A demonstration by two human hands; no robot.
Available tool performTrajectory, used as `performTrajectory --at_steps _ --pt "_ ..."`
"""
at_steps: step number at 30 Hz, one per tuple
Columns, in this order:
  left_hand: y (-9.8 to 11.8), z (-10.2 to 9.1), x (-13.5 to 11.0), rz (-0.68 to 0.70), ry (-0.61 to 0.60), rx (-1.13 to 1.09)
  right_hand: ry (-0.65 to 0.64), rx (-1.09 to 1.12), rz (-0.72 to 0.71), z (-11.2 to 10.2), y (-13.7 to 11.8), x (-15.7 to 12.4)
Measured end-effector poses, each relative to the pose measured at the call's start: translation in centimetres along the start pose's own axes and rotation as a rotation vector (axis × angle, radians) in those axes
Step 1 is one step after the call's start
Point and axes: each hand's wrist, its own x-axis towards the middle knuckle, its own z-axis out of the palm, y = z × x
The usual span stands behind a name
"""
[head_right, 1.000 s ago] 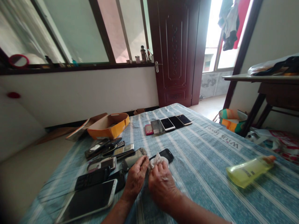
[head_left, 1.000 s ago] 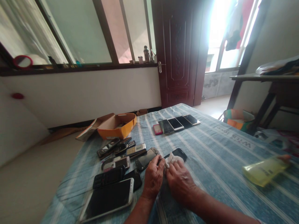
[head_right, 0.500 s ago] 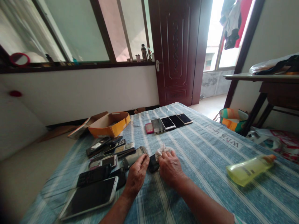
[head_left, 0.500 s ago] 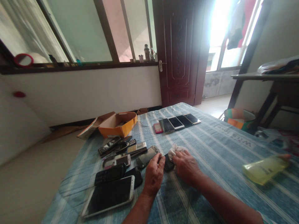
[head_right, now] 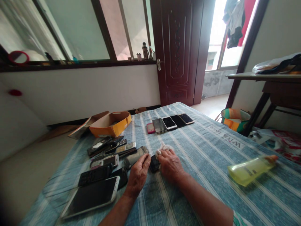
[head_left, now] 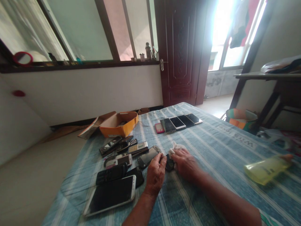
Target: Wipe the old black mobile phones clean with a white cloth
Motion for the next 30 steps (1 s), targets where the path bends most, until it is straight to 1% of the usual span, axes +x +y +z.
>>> performTrajectory --at_steps 4,6,8,11,15,17,21,27,30 --pt "0.0 0.0 0.1 0.015 0.011 -0.005 -0.03 0.065 -0.143 0.2 -1.5 -0.2" --pt "0.0 0.0 0.1 0.016 0.017 0.0 -0.031 0.086 -0.169 0.3 -1.8 -0.3" --pt "-0.1 0.0 0.1 0.011 0.011 0.002 -0.035 0.088 -0.144 0.2 -1.6 -0.3" --pt "-0.1 0.0 0.1 0.005 -0.003 0.002 -0.037 0.065 -0.052 -0.1 -0.7 -0.3" --pt "-0.2 0.1 -0.1 -0.001 -0.003 -0.007 0.002 0.04 0.055 -0.2 0.6 -0.1" --pt "-0.2 0.2 -0.1 -0.008 -0.009 -0.016 0.012 0.039 0.076 0.0 0.8 0.0" --pt "-0.2 0.2 -0.1 -0.029 0.001 -0.078 -0.001 0.031 0.03 0.4 0.0 0.4" --pt "0.4 -0.1 -0.1 0.01 0.003 -0.094 -0.058 0.082 -0.123 0.5 -2.2 0.6" --pt "0.6 -0.3 -0.1 0.005 0.002 -0.083 -0.068 0.094 -0.105 0.5 -2.3 0.5"
